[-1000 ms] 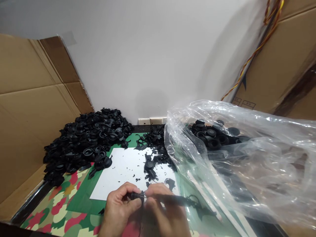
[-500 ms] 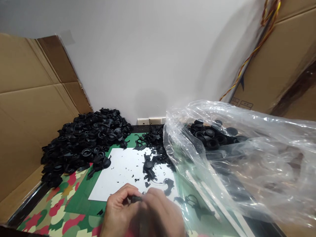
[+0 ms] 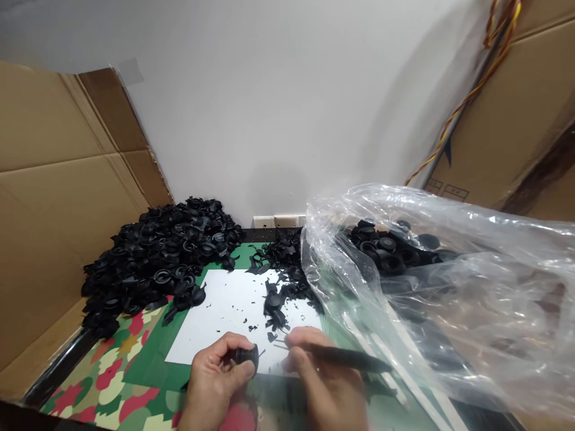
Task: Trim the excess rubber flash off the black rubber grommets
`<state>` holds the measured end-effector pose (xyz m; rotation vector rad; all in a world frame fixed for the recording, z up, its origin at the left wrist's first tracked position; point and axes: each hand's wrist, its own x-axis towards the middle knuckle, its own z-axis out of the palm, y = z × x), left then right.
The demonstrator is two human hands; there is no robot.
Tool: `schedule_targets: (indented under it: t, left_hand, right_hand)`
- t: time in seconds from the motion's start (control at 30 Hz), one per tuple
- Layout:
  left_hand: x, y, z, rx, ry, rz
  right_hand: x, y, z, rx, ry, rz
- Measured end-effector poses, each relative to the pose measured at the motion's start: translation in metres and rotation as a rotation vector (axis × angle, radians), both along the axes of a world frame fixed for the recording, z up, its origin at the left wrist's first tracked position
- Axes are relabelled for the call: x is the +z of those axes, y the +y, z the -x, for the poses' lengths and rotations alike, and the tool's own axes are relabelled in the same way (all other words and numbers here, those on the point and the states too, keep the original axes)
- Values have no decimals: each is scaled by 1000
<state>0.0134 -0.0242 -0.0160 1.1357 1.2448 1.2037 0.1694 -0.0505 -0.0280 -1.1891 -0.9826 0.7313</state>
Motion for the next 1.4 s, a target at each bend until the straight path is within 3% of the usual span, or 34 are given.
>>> schedule_targets:
  t: [0.23,0.47,0.67,0.83,1.4]
  left_hand:
    - [4,-1,-1,-62,7,7]
    - [5,-2,-4,-34,90,-51]
    - [6,-3,-6,-25,139,-113]
    - [6,-3,-5,-26,174,-156]
    - [10,-3,-6,-1,175,-133]
  right_hand:
    - [-2,-1,10,186,45,-102]
    - [-7,0,16,201,30,-104]
    - [1,1,13,236,16,-132]
    - [11,3,13,230,-82,-203]
    - [2,2,6,292,-397,-226]
